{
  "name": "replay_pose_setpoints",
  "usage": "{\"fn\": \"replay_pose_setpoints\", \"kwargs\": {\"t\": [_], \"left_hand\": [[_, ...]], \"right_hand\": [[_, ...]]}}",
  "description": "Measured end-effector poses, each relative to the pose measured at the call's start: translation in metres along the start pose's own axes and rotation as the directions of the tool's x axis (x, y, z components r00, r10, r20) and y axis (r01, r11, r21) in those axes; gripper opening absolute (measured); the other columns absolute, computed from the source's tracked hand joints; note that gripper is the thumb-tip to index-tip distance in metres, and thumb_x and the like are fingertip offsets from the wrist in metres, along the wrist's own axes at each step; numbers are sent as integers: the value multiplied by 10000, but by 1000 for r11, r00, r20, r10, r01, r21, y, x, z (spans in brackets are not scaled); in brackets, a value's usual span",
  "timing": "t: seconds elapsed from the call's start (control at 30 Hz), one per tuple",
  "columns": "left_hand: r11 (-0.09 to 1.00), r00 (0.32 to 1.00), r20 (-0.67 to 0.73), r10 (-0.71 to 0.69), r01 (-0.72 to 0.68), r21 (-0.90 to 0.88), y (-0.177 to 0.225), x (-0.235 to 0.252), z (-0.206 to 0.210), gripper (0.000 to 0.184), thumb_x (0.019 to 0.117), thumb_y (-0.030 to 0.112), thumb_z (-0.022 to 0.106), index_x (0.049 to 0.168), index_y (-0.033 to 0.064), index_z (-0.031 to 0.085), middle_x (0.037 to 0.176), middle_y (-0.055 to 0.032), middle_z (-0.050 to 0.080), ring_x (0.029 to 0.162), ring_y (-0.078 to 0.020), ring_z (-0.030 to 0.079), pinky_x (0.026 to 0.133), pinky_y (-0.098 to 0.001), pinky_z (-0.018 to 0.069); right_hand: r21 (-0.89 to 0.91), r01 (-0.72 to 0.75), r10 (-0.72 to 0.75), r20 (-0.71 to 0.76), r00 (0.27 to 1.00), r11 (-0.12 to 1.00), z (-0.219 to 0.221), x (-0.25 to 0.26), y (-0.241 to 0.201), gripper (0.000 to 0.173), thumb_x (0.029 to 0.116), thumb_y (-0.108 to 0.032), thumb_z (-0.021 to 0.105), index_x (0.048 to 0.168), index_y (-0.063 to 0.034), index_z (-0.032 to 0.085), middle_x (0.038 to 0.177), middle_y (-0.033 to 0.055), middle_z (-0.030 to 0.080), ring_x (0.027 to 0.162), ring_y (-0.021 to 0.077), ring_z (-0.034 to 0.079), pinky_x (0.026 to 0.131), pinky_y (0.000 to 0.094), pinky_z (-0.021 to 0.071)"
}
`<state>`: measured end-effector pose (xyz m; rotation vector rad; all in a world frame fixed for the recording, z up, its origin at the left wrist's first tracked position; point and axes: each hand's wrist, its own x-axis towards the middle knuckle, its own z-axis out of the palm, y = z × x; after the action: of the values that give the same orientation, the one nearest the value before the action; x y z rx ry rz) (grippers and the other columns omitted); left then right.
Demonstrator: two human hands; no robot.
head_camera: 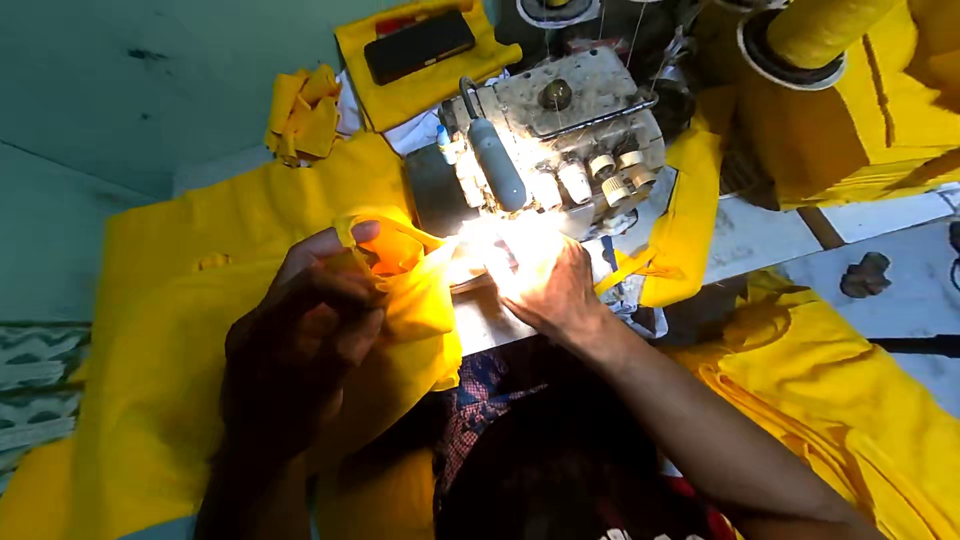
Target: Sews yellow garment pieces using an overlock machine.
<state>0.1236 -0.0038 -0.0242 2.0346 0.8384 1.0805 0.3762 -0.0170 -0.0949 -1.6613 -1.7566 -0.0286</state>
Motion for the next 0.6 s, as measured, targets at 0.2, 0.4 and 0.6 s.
{"fn": "replay_pose_setpoints", "kwargs": {"t": [0.2, 0.4, 0.6], "left_hand": [[999, 999, -18, 33, -33, -2, 1, -3, 3, 115, 946, 300, 659, 934, 185, 652, 1397, 5, 566, 1075, -108, 632, 864, -275, 564], [999, 997, -58, 42, -41, 26, -2, -6, 2, 72, 949, 266, 643, 945, 197, 664, 1420, 11, 558, 1092, -109, 628, 857, -256, 557], [999, 1000, 0, 2, -2, -38, 3, -9, 8, 78, 953, 294, 687, 953, 222, 656, 1419, 49, 559, 1059, -82, 656, 836, -242, 592]], "right_hand": [[-2, -23, 23, 28, 999, 1000, -1, 2, 4, 265, 941, -324, 684, 1068, -102, 756, 900, 64, 687, 786, 216, 689, 623, 410, 563], [4, -28, 28, 21, 999, 1000, 0, 2, 6, 284, 941, -331, 680, 1081, -95, 753, 906, 60, 687, 766, 216, 686, 608, 414, 560], [14, -19, 18, 33, 999, 1000, 11, 3, 8, 260, 957, -319, 669, 1075, -109, 767, 918, 65, 707, 815, 223, 702, 662, 432, 577]]}}
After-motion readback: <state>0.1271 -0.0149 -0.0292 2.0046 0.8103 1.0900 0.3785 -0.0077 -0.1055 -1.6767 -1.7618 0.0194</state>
